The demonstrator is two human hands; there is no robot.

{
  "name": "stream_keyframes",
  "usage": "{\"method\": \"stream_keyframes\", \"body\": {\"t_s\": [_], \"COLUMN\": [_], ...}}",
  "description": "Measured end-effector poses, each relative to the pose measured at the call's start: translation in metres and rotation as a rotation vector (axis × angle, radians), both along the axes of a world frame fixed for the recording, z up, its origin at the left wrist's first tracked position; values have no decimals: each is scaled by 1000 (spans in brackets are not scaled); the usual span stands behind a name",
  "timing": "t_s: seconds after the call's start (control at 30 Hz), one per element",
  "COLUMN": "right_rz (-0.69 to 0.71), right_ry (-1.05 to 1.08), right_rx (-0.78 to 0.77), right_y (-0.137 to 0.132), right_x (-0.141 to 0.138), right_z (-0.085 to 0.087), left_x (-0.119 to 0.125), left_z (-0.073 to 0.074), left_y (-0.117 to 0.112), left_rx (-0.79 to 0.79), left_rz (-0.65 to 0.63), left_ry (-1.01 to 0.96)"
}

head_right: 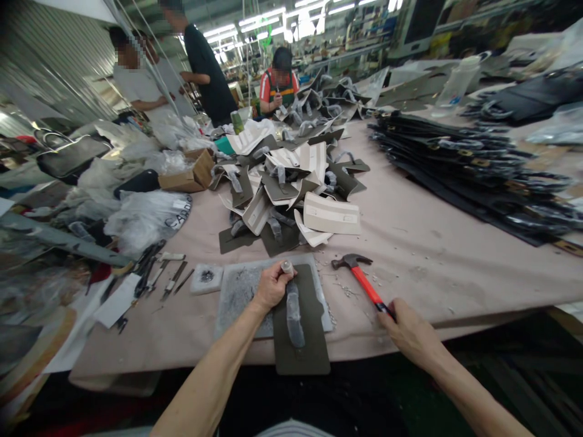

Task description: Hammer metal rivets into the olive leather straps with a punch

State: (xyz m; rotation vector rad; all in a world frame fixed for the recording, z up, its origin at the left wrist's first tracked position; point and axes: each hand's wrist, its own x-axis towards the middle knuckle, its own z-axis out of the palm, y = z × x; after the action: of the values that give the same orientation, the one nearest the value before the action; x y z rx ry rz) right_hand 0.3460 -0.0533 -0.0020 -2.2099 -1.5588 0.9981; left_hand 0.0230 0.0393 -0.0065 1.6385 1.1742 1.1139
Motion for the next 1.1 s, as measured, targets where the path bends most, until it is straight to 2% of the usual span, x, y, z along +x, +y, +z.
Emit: {"method": "stream_keyframes", "body": {"t_s": [0.07, 0.1, 0.13, 0.17, 0.23, 0.3, 0.37, 0.4, 0.47, 0.57, 0.6, 0.67, 0.77, 0.83, 0.9, 0.97, 1.0, 1.03, 1.1], "right_rz": [-142, -190, -210, -212, -124, 45, 192, 252, 362, 515, 537, 503, 243, 164, 288, 476, 523, 536, 502], "right_ry": [472, 644, 742, 752, 600, 346, 102, -1, -181, -345, -359, -320, -202, -167, -210, -300, -344, -375, -365], "right_rx": [-205, -266, -296, -287, -124, 165, 463, 564, 638, 553, 551, 645, 871, 919, 821, 635, 559, 523, 570], "right_y": [0, 0, -1, -1, -1, 2, 8, 11, 19, 29, 32, 35, 34, 29, 25, 25, 25, 26, 28], "right_x": [-12, -19, -27, -36, -51, -64, -73, -77, -80, -80, -79, -79, -82, -83, -82, -78, -75, -72, -66], "right_z": [17, 27, 38, 50, 72, 90, 99, 100, 98, 104, 110, 129, 149, 144, 127, 109, 103, 100, 95], "left_x": [0, -1, -1, -1, -1, -2, -2, -2, -2, -1, -1, -1, -2, -1, -1, -1, -2, -2, -2], "left_z": [-1, -2, -2, -2, -2, -1, -1, -2, -3, -7, -7, -8, -7, -7, -7, -7, -7, -6, -2], "left_y": [0, 0, 1, 1, 2, 2, 2, 2, 1, 1, 1, 1, 0, 0, 0, 0, 0, 0, -1], "left_rx": [-1, -1, 0, 1, 3, -4, -6, -3, -3, -20, -22, -19, -16, -23, -40, -67, -79, -85, -84], "left_rz": [-13, -24, -35, -43, -52, -54, -58, -59, -50, -25, -26, -44, -60, -53, -54, -52, -49, -45, -41], "left_ry": [9, 16, 25, 29, 23, 8, 1, 3, 14, 42, 44, 28, -5, -17, -25, -32, -33, -34, -32]}}
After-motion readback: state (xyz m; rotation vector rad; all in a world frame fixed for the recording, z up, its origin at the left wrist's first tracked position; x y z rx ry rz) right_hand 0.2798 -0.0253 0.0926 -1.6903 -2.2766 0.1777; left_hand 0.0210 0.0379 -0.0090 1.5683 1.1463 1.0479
